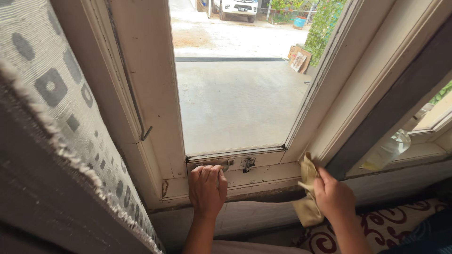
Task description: The person wipes the window frame and glass with a cloth, moving along the edges and corners. They occasionally spray a cleaning solution onto the cloth and continue wiping the frame and glass surfaces.
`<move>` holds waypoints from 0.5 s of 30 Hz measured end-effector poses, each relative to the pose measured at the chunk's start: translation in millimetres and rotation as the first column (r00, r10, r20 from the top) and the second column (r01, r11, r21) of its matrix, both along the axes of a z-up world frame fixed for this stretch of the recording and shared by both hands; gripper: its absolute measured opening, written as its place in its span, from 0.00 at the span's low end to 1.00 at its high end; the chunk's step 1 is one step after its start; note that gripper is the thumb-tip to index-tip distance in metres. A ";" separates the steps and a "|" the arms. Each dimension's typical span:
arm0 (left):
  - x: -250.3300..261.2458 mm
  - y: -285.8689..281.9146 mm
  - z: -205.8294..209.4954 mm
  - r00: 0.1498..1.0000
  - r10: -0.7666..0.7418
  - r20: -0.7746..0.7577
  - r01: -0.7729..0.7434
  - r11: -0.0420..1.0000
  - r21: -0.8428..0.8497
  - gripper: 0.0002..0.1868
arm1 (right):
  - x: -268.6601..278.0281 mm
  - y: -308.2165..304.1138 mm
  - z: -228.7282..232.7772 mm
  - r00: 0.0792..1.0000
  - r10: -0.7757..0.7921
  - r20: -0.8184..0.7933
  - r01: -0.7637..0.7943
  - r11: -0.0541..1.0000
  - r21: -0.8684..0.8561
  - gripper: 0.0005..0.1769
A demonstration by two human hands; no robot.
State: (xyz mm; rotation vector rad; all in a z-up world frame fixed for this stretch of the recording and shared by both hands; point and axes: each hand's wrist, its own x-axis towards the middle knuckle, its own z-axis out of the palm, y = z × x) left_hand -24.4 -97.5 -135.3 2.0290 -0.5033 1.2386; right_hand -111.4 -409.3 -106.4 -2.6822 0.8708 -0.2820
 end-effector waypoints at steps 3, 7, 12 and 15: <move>-2.5 -0.2 -3.3 1.000 -0.005 -0.022 0.005 1.000 0.015 0.07 | 19.5 20.3 -2.6 0.997 -0.034 -0.064 0.031 0.999 -0.043 0.26; 0.6 -1.7 -1.1 0.999 -0.009 -0.051 0.010 1.000 0.018 0.09 | 60.8 38.4 -13.7 0.992 0.105 -0.065 -0.110 0.991 -0.078 0.22; -3.0 -1.8 -1.5 0.995 -0.013 -0.095 0.016 0.999 0.030 0.10 | 71.3 82.5 -16.0 0.953 0.145 -0.266 -0.155 0.988 -0.016 0.20; -3.4 -1.8 -0.9 0.995 -0.013 -0.098 0.016 0.999 0.033 0.10 | 61.0 122.7 -17.2 0.913 0.281 -0.294 -0.297 0.955 -0.008 0.20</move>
